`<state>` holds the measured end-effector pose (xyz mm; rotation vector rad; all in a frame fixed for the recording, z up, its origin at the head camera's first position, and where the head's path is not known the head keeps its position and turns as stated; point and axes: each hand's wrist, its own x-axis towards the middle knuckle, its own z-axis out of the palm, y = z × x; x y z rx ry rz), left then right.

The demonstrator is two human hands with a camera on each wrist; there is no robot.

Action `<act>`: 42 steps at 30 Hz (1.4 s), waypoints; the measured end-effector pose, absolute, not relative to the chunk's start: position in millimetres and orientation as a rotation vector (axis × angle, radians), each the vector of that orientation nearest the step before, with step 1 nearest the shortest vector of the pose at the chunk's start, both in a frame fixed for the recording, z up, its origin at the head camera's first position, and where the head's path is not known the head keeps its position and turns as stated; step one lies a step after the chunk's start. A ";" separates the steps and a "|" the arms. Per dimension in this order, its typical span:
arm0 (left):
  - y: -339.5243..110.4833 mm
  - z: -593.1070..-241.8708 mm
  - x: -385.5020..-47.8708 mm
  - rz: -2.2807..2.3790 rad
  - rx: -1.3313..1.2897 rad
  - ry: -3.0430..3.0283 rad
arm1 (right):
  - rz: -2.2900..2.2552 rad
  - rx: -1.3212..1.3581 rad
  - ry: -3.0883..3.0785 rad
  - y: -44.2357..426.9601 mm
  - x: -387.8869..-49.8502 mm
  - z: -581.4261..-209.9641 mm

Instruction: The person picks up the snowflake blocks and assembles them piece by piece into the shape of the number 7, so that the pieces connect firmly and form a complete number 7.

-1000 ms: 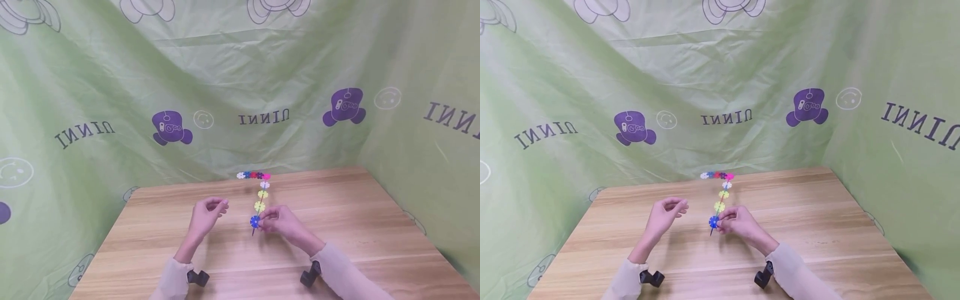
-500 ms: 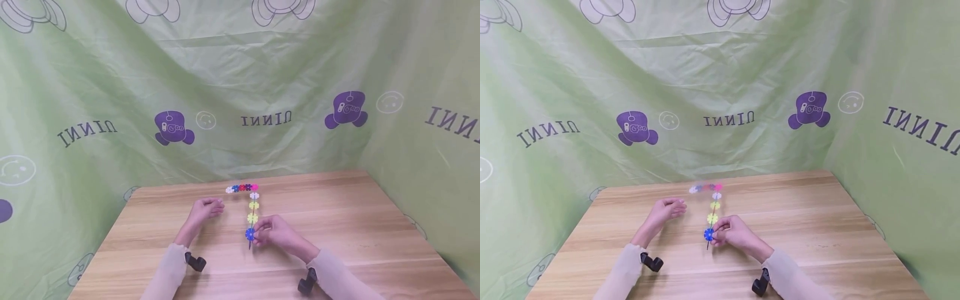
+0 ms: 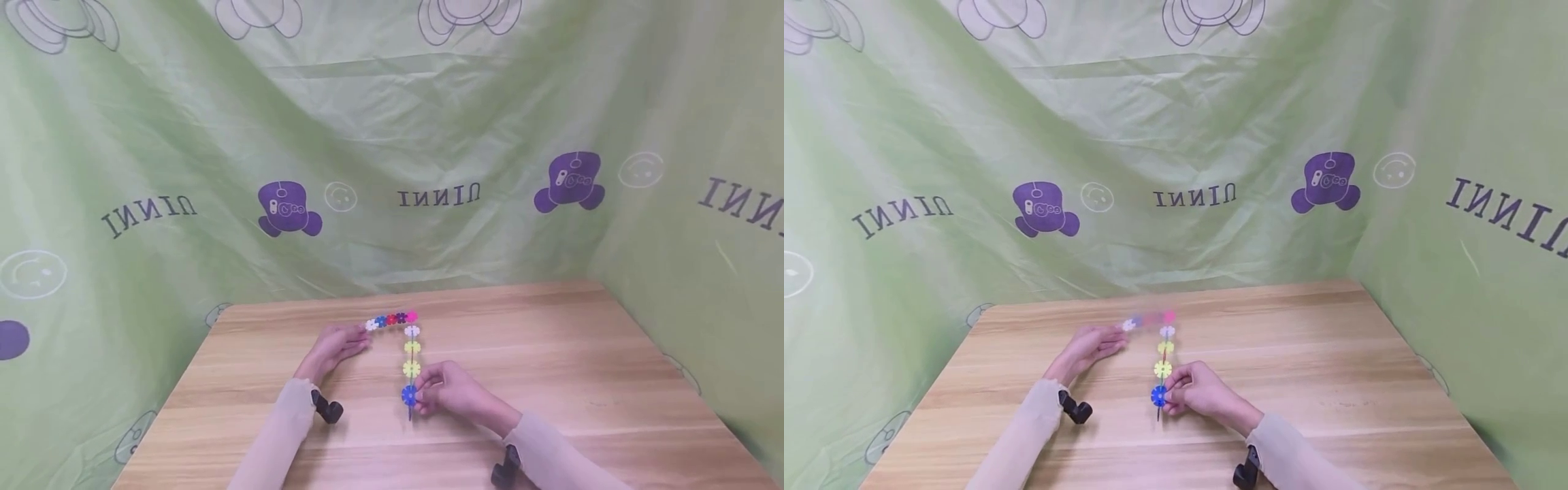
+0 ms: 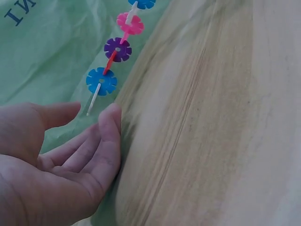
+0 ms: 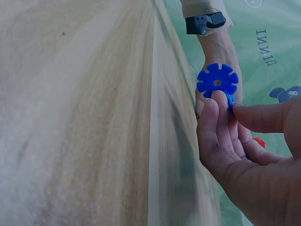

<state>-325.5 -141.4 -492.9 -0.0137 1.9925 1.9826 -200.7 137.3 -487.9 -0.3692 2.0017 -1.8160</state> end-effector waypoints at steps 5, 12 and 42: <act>-137.0 -491.6 -333.3 1.946 -0.029 1.995 | -1.811 -0.369 1.994 137.6 -203.5 -491.0; -132.7 -490.4 -340.1 1.946 -0.090 2.009 | -1.806 -0.368 1.987 135.8 -206.1 -491.7; -128.3 -493.8 -345.7 1.973 -0.195 2.021 | -1.716 -0.283 2.051 153.0 -205.9 -497.5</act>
